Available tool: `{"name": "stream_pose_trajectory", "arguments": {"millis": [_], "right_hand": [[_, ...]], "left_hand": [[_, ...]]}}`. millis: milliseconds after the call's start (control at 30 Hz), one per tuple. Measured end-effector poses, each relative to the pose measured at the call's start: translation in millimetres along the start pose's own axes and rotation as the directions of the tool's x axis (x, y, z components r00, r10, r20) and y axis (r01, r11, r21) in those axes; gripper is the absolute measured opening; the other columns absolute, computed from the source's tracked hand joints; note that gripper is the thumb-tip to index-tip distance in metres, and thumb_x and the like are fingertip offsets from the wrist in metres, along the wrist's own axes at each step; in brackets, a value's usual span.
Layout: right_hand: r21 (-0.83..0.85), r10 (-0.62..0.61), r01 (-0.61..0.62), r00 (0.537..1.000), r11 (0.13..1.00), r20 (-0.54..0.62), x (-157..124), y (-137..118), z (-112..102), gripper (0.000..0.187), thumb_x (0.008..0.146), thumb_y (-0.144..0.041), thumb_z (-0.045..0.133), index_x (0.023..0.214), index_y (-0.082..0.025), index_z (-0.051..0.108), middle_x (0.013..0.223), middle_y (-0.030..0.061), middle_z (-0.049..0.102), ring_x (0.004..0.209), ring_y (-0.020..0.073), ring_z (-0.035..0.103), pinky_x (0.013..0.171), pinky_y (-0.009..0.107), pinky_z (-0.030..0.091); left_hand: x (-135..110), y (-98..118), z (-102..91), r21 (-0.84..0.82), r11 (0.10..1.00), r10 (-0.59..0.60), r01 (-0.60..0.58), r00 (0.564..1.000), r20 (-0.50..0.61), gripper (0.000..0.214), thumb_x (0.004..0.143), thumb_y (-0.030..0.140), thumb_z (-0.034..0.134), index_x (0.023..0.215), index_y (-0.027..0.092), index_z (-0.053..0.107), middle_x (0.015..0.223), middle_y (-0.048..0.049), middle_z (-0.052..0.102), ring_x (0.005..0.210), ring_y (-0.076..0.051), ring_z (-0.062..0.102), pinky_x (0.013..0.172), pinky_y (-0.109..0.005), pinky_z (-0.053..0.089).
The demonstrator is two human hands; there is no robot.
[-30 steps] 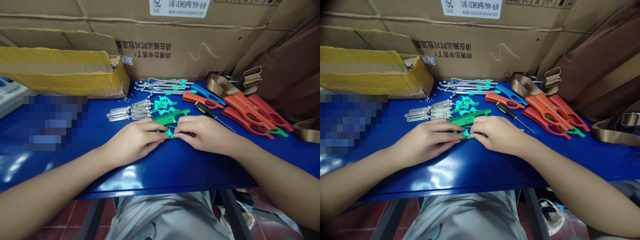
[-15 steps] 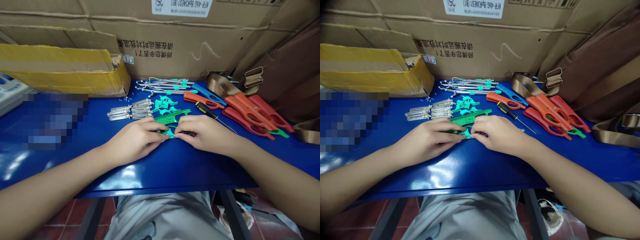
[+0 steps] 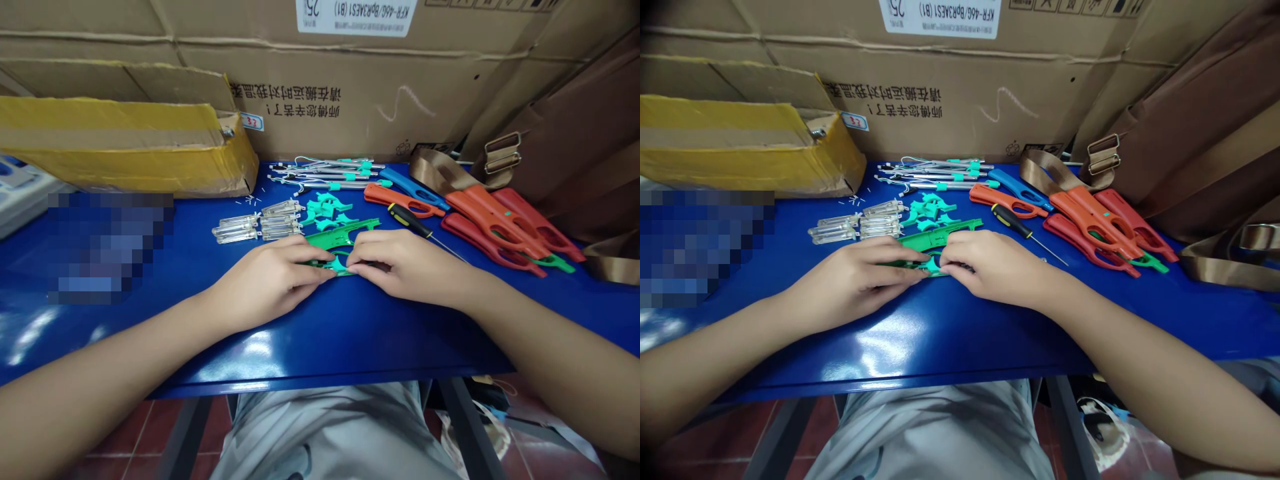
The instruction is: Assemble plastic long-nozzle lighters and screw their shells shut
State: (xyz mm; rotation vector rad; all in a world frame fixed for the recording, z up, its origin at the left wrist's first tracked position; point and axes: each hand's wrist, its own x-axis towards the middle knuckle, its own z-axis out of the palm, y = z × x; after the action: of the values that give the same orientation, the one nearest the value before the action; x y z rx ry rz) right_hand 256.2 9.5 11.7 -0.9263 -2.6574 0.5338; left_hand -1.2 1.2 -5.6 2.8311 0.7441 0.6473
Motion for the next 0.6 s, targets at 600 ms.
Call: {"name": "stream_pose_trajectory", "arguments": {"millis": [600], "right_hand": [[0.135, 0.103, -0.102, 0.995, 0.986, 0.000, -3, 7, -10, 0.009, 0.086, -0.011, 0.063, 0.086, -0.017, 0.071, 0.083, 0.0008, 0.064, 0.063, 0.0099, 0.050, 0.061, 0.024, 0.040]], "left_hand": [[1, 1, -1.6, -0.015, 1.000, -0.022, 0.023, 1.000, 0.014, 0.024, 0.101, 0.022, 0.056, 0.112, 0.022, 0.078, 0.120, -0.0083, 0.073, 0.106, -0.023, 0.070, 0.092, -0.039, 0.059]]}}
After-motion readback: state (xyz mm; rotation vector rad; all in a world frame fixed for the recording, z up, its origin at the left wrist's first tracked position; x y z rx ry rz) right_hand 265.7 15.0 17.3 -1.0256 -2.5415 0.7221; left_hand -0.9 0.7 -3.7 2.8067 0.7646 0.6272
